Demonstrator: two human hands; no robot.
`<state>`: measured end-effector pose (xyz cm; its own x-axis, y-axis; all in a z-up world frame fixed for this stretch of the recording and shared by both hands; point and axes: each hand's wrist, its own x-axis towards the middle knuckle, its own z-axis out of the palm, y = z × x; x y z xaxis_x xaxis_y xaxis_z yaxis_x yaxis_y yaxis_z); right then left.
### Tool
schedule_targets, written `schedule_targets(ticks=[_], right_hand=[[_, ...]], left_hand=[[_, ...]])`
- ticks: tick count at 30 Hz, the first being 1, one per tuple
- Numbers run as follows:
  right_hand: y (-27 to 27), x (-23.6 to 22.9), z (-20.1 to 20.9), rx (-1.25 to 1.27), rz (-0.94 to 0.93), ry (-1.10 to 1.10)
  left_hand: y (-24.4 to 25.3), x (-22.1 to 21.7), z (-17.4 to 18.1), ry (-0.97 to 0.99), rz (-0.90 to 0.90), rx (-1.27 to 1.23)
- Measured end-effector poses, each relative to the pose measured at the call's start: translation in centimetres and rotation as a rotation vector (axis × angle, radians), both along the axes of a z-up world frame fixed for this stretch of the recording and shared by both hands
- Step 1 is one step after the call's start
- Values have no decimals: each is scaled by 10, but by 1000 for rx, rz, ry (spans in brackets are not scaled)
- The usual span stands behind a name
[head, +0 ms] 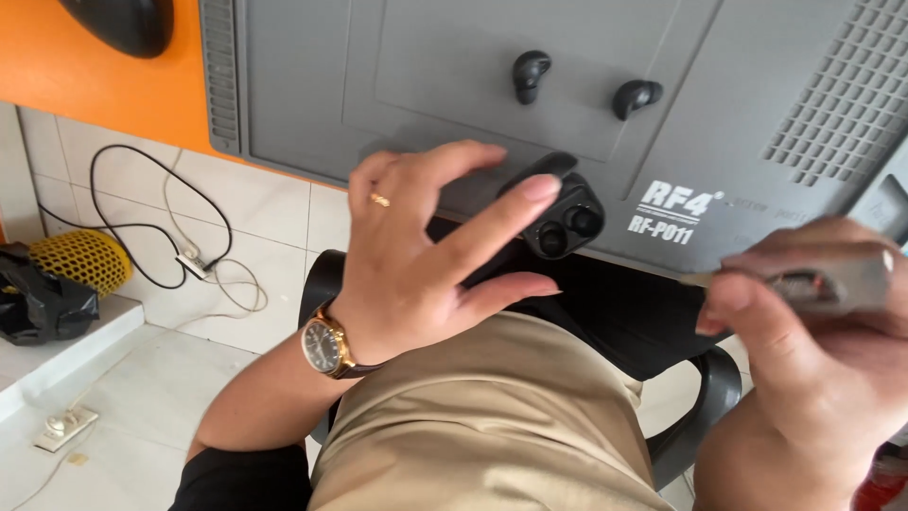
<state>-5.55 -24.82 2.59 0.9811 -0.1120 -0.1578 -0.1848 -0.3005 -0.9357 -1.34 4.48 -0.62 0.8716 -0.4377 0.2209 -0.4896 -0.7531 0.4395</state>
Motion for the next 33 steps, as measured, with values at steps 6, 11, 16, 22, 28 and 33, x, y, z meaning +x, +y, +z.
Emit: schedule_targets(ticks=[6, 11, 16, 22, 28, 33], right_hand=[[43, 25, 4, -147, 2, 18], [55, 33, -5, -201, 86, -64], [62, 33, -7, -226, 82, -65], [63, 34, -9, -263, 72, -80], [56, 33, -9, -289, 95, -95], [53, 40, 4, -313, 203, -17]], left_hand=[[-8, 3, -6, -83, 37, 35], [-8, 3, -10, -93, 49, 27], [-10, 5, -16, -124, 69, 0], [-13, 8, -19, -177, 95, -31], [-15, 9, -20, -201, 115, -60], [-15, 8, -21, -218, 95, -60]])
